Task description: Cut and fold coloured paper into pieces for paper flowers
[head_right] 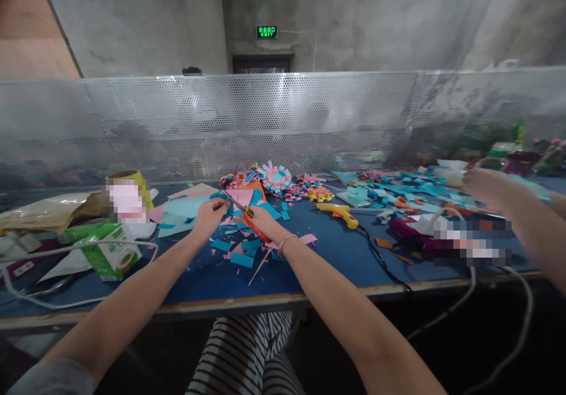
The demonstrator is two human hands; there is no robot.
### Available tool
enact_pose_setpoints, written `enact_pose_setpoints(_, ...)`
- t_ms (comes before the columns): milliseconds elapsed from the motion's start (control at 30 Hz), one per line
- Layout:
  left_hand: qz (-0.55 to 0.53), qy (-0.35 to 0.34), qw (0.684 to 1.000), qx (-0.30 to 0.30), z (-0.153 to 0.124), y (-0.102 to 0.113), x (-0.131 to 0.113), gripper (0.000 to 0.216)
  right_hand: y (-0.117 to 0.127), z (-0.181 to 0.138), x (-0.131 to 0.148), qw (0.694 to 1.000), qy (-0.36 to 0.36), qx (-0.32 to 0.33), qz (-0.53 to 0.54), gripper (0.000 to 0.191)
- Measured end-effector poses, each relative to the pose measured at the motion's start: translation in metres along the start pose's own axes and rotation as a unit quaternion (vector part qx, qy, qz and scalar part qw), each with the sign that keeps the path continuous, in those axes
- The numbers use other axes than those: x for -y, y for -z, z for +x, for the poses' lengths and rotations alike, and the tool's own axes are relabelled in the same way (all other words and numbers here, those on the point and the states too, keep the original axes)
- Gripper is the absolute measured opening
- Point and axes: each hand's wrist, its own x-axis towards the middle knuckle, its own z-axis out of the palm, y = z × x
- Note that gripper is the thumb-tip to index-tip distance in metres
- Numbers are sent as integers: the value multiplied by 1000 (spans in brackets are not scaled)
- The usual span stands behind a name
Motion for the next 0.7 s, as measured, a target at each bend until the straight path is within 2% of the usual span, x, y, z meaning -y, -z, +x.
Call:
enact_pose_setpoints(267, -48, 33, 998, 14, -1, 1, -2, 25, 5, -2, 8, 999, -16, 5, -31, 47)
enact_pose_setpoints(433, -80, 54, 995, 12, 0, -1, 0, 27, 6, 0, 3, 999, -21, -16, -37, 50)
enact_pose_setpoints(600, -65, 39, 997, 14, 0, -1, 2, 28, 3, 3, -4, 999, -22, -45, -17, 46)
enact_pose_setpoints(700, -10, -3, 1000, 11, 0, 0, 1, 25, 1, 5, -6, 997, -42, -60, 34, 40)
